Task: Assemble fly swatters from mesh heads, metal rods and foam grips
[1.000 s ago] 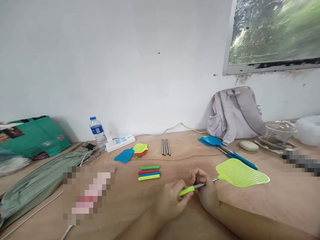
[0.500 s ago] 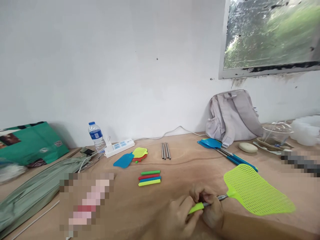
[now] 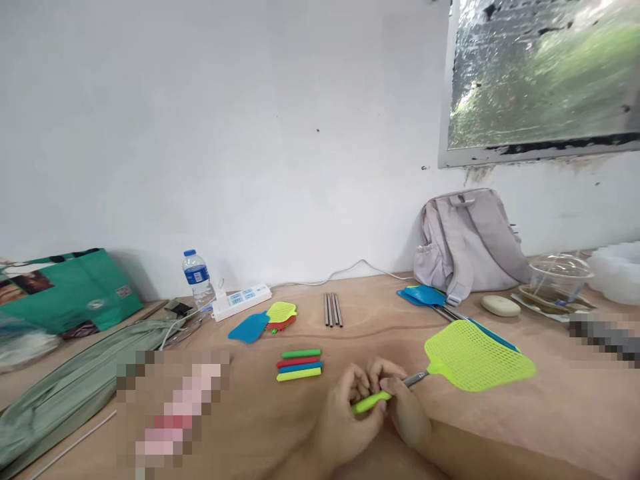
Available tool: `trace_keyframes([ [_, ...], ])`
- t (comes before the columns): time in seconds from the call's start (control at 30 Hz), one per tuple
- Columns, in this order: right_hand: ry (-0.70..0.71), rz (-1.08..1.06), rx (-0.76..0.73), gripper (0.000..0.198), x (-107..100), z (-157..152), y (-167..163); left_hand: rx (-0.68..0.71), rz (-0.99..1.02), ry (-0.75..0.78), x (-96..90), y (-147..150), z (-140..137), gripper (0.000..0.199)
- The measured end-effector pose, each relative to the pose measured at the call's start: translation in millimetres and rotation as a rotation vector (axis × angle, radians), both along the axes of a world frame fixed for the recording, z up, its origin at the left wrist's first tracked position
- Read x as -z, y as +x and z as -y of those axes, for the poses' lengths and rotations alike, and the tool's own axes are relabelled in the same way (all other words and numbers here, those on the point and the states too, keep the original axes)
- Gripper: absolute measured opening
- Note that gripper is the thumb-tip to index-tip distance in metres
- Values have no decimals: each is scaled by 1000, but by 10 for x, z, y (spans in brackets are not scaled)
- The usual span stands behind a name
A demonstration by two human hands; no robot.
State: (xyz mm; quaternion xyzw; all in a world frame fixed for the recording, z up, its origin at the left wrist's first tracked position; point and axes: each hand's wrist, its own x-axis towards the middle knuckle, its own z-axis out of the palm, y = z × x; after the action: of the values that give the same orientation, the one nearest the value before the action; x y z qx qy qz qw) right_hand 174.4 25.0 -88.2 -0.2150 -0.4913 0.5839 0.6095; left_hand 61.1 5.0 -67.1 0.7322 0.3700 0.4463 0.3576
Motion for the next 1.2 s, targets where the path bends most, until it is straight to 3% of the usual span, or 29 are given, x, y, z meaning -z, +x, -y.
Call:
trace_keyframes([
  [0.13,-235,39,-151,41,-68,-148,79,62,95,-120,55,-56,-88,13],
  [0.27,-263,362,-78,46,-158,-364,404,-68,-13,-67,42,-163,-171,14],
  [0.4,-140,770,-102,34,-306,-448,732,-349,-211,266,-56,-345,-261,43],
  [0.47,-78,925,-145,31,-393,-398,785,-486,-365,515,-124,-423,-266,55],
  [0.53,67,1103,-92,29,-461,-315,761,-553,-533,794,-185,-445,-229,57],
  [0.6,292,1246,-5,27,-489,-231,695,-481,-703,1014,-223,-393,-169,51],
  [0.7,532,1367,51,24,-469,-142,589,-303,-901,1148,-217,-232,-107,43],
  [0.87,654,1496,189,25,-465,-97,534,-382,-996,1075,-158,-119,-161,21],
  [1.0,820,1519,275,27,-471,-129,566,-290,-1132,948,-208,-169,-188,11],
  [1.2,1053,1484,400,24,-426,-255,658,-223,-1179,888,-404,-127,-190,12],
])
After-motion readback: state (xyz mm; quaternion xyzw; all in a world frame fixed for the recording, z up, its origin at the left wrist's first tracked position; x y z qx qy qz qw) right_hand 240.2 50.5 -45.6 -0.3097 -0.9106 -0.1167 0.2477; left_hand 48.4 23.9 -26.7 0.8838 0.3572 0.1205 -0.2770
